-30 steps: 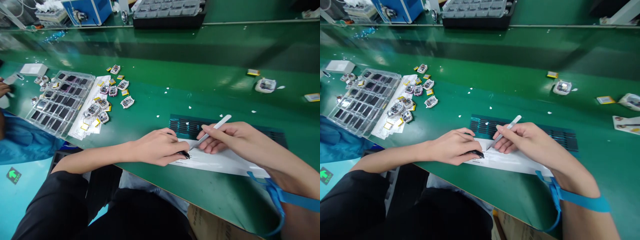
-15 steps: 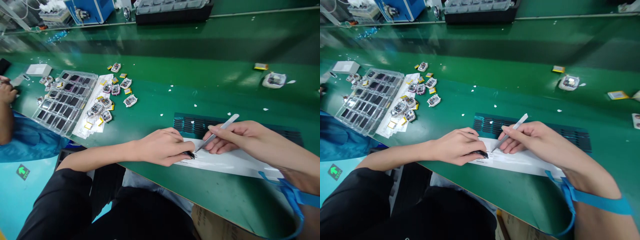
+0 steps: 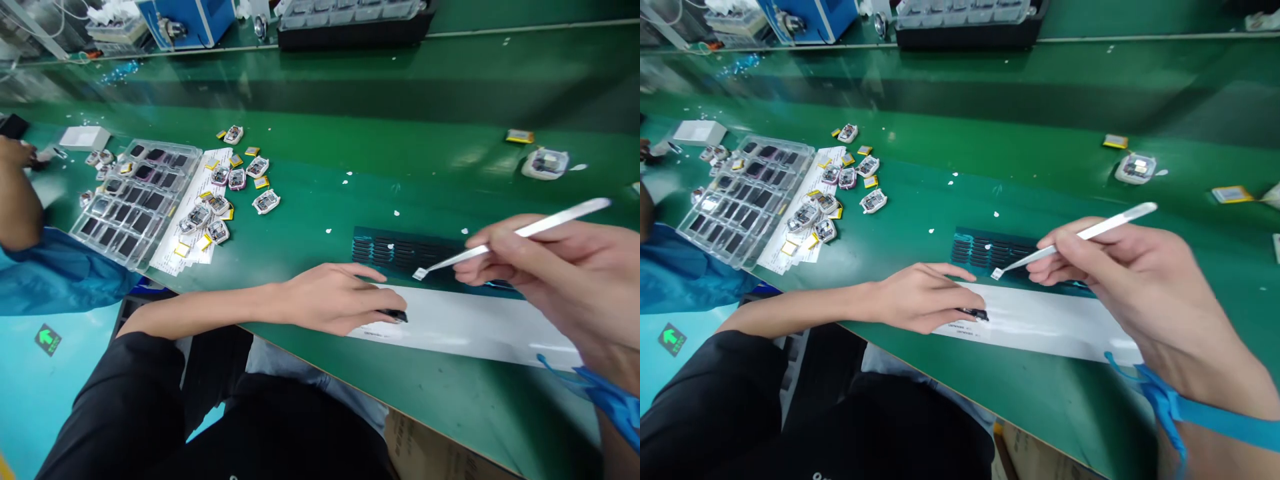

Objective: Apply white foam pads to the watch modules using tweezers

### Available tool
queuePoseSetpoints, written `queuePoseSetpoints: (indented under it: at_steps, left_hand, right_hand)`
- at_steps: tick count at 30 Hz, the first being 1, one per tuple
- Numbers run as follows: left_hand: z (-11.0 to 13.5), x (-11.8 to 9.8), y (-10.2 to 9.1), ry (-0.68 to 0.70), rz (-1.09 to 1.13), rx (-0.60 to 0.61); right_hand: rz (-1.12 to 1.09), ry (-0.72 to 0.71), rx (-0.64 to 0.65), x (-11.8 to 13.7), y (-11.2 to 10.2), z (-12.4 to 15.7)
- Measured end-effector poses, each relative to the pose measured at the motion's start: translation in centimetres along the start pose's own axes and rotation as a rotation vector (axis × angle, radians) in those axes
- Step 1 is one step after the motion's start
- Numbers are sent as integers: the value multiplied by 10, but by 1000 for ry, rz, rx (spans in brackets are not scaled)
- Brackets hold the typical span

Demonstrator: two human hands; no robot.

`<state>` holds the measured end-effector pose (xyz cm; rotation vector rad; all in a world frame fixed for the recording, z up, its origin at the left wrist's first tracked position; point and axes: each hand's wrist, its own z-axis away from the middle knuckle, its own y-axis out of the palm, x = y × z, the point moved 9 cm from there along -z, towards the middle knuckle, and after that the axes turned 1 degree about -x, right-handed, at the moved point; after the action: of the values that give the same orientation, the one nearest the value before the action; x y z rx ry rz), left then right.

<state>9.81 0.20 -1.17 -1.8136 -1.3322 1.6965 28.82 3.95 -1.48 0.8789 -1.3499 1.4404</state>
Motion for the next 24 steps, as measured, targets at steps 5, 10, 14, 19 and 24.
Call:
queuePoseSetpoints:
  at_steps: [5,10,14,19,24]
  left_hand:
    - [5,22,-19,-356,592,-220]
    - [2,23,-5,-424,1040,-120]
    - [4,24,1,-459,1099,-92]
    - [3,19,1,-439,1087,-92]
    - [4,18,2,-471,1056,-80]
  right_hand:
    - [73,-266,-145,-2,-39,28]
    - [166,-342,-172,-18,-53,44]
    - [172,-336,-149,9,-14,46]
    - [153,-262,-113,44,30,40]
    - [159,-256,-93,46,33,37]
